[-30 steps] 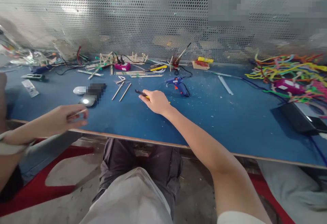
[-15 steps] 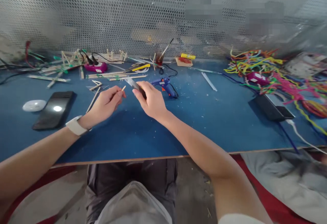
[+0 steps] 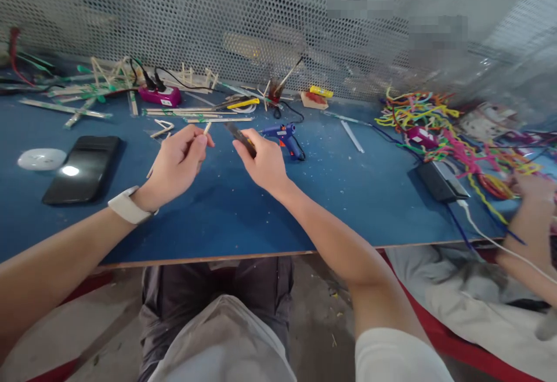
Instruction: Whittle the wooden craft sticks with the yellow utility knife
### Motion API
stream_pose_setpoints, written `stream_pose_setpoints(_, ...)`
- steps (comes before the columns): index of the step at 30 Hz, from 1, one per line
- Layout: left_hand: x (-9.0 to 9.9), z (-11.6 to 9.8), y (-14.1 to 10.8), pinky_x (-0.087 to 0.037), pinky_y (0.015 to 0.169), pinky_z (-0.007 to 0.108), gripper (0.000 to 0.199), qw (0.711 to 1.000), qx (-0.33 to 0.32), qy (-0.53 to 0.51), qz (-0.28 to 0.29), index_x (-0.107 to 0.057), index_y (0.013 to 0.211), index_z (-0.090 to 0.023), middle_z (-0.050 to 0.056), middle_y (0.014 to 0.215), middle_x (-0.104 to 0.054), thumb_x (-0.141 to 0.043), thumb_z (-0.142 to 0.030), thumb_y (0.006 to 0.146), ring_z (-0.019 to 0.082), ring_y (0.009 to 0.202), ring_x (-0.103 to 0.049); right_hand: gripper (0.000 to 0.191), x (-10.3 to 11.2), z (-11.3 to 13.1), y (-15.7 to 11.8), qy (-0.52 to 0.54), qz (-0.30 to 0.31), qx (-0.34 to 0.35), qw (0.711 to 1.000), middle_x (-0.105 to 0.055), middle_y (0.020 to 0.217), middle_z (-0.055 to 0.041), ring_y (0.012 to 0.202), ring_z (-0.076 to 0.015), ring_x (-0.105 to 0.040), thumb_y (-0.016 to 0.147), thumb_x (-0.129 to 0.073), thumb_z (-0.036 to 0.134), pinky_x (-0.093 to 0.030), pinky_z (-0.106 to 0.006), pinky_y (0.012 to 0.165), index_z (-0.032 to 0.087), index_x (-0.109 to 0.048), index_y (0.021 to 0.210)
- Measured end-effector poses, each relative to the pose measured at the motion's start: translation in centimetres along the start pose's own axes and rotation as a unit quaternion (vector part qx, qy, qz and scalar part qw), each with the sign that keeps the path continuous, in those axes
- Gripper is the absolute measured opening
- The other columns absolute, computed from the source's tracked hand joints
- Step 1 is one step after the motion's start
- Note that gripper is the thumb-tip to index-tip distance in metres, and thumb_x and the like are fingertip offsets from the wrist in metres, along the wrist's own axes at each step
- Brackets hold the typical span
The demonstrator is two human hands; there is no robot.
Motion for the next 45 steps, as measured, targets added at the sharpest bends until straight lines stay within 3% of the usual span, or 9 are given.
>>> stream_pose_setpoints(4, 0.3, 0.8, 0.5, -0.038, 0.060, 0.029, 0.027, 1.000, 0.003, 0.015, -0.009, -0.066, 0.099, -0.023, -0.002, 0.070, -0.054, -0.053, -0.037, 0.118, 0.016, 0.061, -0.050, 0.056, 0.2, -0.7, 0.3, 0.007, 0.007, -0.014, 1.000, -0.075, 0.091, -0.0060, 0.078, -0.0253, -0.071, 0.121, -0.047, 0.073, -0.057, -0.039, 0.081, 0.025, -0.075, 0.127)
stream_pose_setpoints(10, -1.1, 1.0, 0.4, -0.037, 0.061, 0.030, 0.023, 0.997, -0.007, 0.062, 0.037, -0.071, 0.099, -0.020, -0.001, 0.072, -0.060, -0.054, -0.027, 0.112, 0.016, 0.060, -0.051, 0.056, -0.9, 1.9, -0.4, 0.017, 0.047, 0.045, 0.998, -0.076, 0.097, -0.0079, 0.082, -0.0258, -0.070, 0.121, -0.047, 0.072, -0.055, -0.039, 0.079, 0.024, -0.075, 0.128)
stream_pose_setpoints(19, -1.0, 1.0, 0.1, -0.035, 0.056, 0.028, 0.027, 0.999, 0.017, -0.010, 0.032, -0.068, 0.098, -0.023, -0.003, 0.068, -0.049, -0.054, -0.037, 0.116, 0.015, 0.057, -0.046, 0.051, 0.5, -0.5, 0.0, 0.034, 0.016, -0.031, 0.999, -0.079, 0.087, -0.0034, 0.073, -0.0221, -0.075, 0.122, -0.049, 0.070, -0.059, -0.035, 0.078, 0.026, -0.072, 0.132)
stream_pose_setpoints(21, -1.3, 1.1, 0.0, -0.036, 0.056, 0.028, 0.026, 0.999, 0.015, -0.011, 0.043, -0.068, 0.099, -0.023, -0.003, 0.068, -0.050, -0.054, -0.037, 0.115, 0.015, 0.057, -0.047, 0.049, 0.7, 0.4, -0.1, 0.035, 0.013, -0.009, 0.999, -0.083, 0.095, -0.0050, 0.082, -0.0232, -0.079, 0.123, -0.049, 0.068, -0.061, -0.035, 0.082, 0.026, -0.072, 0.137)
stream_pose_setpoints(25, -1.6, 0.9, -0.1, -0.036, 0.056, 0.028, 0.025, 0.999, 0.001, -0.004, 0.050, -0.067, 0.100, -0.023, -0.004, 0.068, -0.051, -0.055, -0.038, 0.116, 0.015, 0.057, -0.047, 0.047, 0.5, 2.9, -0.7, -0.008, 0.029, 0.059, 0.998, -0.085, 0.126, -0.0118, 0.116, -0.0293, -0.082, 0.127, -0.044, 0.058, -0.062, -0.040, 0.098, 0.025, -0.075, 0.138)
stream_pose_setpoints(28, -1.3, 0.6, -0.2, -0.038, 0.057, 0.028, 0.027, 0.999, -0.012, -0.014, 0.041, -0.064, 0.098, -0.024, -0.003, 0.069, -0.051, -0.056, -0.041, 0.117, 0.015, 0.058, -0.048, 0.051, -0.1, 3.6, -1.0, -0.027, 0.060, 0.069, 0.995, -0.082, 0.136, -0.0123, 0.125, -0.0304, -0.079, 0.129, -0.036, 0.055, -0.062, -0.040, 0.099, 0.025, -0.074, 0.146)
stream_pose_setpoints(35, -1.3, 0.4, -0.3, -0.037, 0.056, 0.028, 0.028, 0.998, -0.013, -0.030, 0.048, -0.063, 0.102, -0.024, -0.004, 0.069, -0.049, -0.059, -0.048, 0.117, 0.015, 0.058, -0.047, 0.049, -0.5, 3.2, -1.0, -0.039, 0.071, 0.056, 0.995, -0.076, 0.126, -0.0113, 0.110, -0.0304, -0.076, 0.128, -0.038, 0.055, -0.062, -0.040, 0.092, 0.029, -0.070, 0.154)
stream_pose_setpoints(42, -1.1, 0.0, -0.1, -0.035, 0.056, 0.029, 0.037, 0.997, -0.046, -0.047, 0.035, -0.060, 0.096, -0.025, -0.004, 0.068, -0.048, -0.061, -0.055, 0.117, 0.015, 0.058, -0.044, 0.053, -0.9, 3.8, -1.3, -0.010, 0.063, 0.105, 0.992, -0.079, 0.124, -0.0126, 0.108, -0.0287, -0.075, 0.126, -0.040, 0.061, -0.058, -0.038, 0.092, 0.023, -0.070, 0.147)
stream_pose_setpoints(45, -1.3, -0.3, -0.1, -0.033, 0.055, 0.030, 0.041, 0.995, -0.070, -0.055, 0.047, -0.060, 0.094, -0.025, -0.004, 0.067, -0.048, -0.060, -0.058, 0.118, 0.015, 0.057, -0.043, 0.060, -1.2, 3.8, -1.4, 0.014, 0.076, 0.113, 0.991, -0.081, 0.110, -0.0100, 0.094, -0.0253, -0.074, 0.127, -0.036, 0.065, -0.053, -0.035, 0.084, 0.020, -0.070, 0.146)
Point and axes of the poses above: each hand's wrist, its own y-axis towards the middle knuckle, its own x-axis out of the back of the hand, z = x × y, the point moved 10 cm from there along y, towards the middle knuckle
